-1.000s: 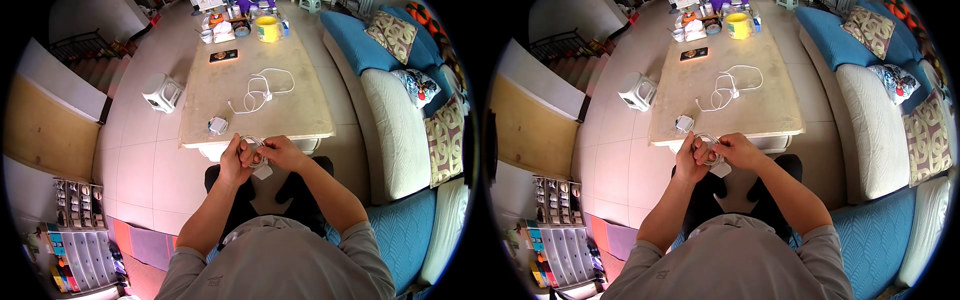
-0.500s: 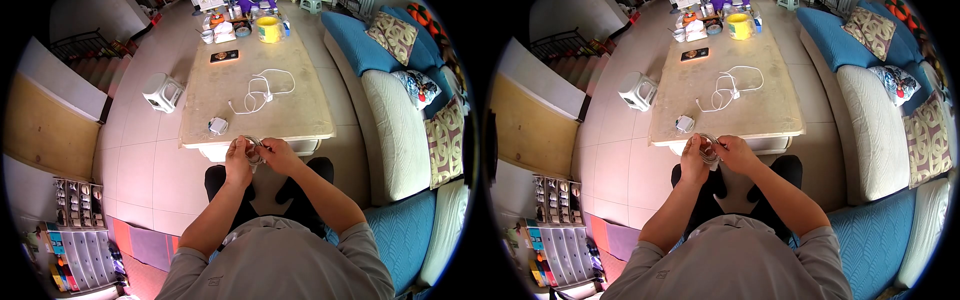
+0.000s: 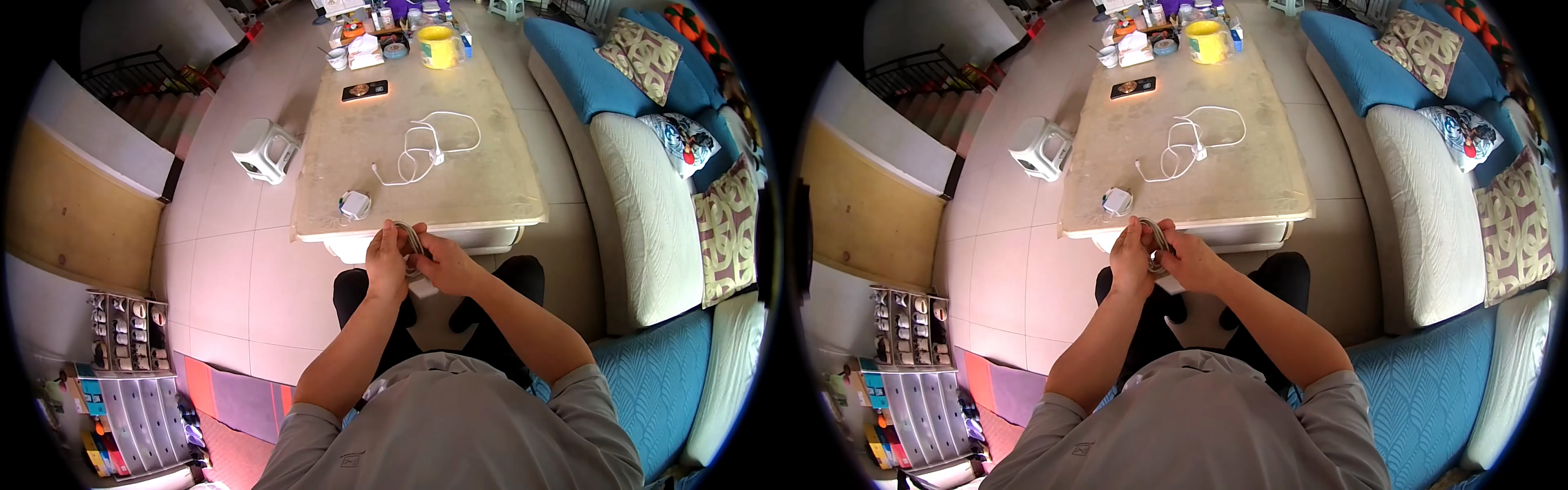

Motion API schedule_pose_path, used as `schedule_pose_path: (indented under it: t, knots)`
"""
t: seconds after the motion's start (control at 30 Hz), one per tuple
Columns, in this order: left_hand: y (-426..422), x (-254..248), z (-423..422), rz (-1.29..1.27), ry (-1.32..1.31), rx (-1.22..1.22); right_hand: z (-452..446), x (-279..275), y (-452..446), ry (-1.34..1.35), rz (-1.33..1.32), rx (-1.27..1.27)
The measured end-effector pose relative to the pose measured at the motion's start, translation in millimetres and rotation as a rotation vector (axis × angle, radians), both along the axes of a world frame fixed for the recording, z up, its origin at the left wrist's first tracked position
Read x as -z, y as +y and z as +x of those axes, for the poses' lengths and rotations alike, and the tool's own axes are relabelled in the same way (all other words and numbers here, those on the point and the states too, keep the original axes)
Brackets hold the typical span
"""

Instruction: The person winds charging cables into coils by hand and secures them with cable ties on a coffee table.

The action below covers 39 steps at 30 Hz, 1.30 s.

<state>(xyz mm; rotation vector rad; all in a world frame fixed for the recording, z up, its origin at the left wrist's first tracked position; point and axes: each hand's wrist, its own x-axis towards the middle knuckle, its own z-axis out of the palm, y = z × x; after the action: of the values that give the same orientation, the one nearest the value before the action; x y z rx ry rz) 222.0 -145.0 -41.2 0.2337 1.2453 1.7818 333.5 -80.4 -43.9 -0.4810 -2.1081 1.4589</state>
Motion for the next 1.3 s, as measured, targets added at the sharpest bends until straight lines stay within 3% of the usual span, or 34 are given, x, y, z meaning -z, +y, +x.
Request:
schedule_pose_path:
  t: [0.03,0.13,0.23,0.43,0.53,0.63,0.83,0.93,1.03,1.2,1.3]
  knots:
    - [0,-1,0,-0.018,0.025,0.003,-2,4,0,0.084,0.068,-0.003]
    - [1,-1,1,-0.022,0.054,-0.016,3,1,1,-0.276,-0.143,-0.07]
    - [6,4,3,0.024,0.025,-0.081,2,-15,-3,-0.343,-0.334,-0.089]
    - [7,10,2,-0.072,0.142,-0.045,5,-15,2,-0.288,-0.343,-0.209]
    - [7,9,3,-0.115,0.16,-0.032,2,4,5,-0.18,-0.248,-0.227]
    - [8,14,4,-0.082,0.102,-0.063,2,1,8,-0.375,-0.208,-0.199]
    - [5,8,2,-0.105,0.079,-0.071,3,1,5,-0.14,-0.14,-0.234]
    - [5,9,5,-0.135,0.091,-0.049,4,-20,5,-0.264,-0.086,-0.211]
    - [6,17,5,-0.101,0.08,-0.012,2,-7,6,-0.608,0.062,-0.087]
    - [2,33,-3,0.031,0.059,0.067,9,-6,10,-0.548,0.093,-0.05]
    - [-8,27,-17,-0.143,0.084,0.235,17,-6,21,-0.463,0.101,-0.069]
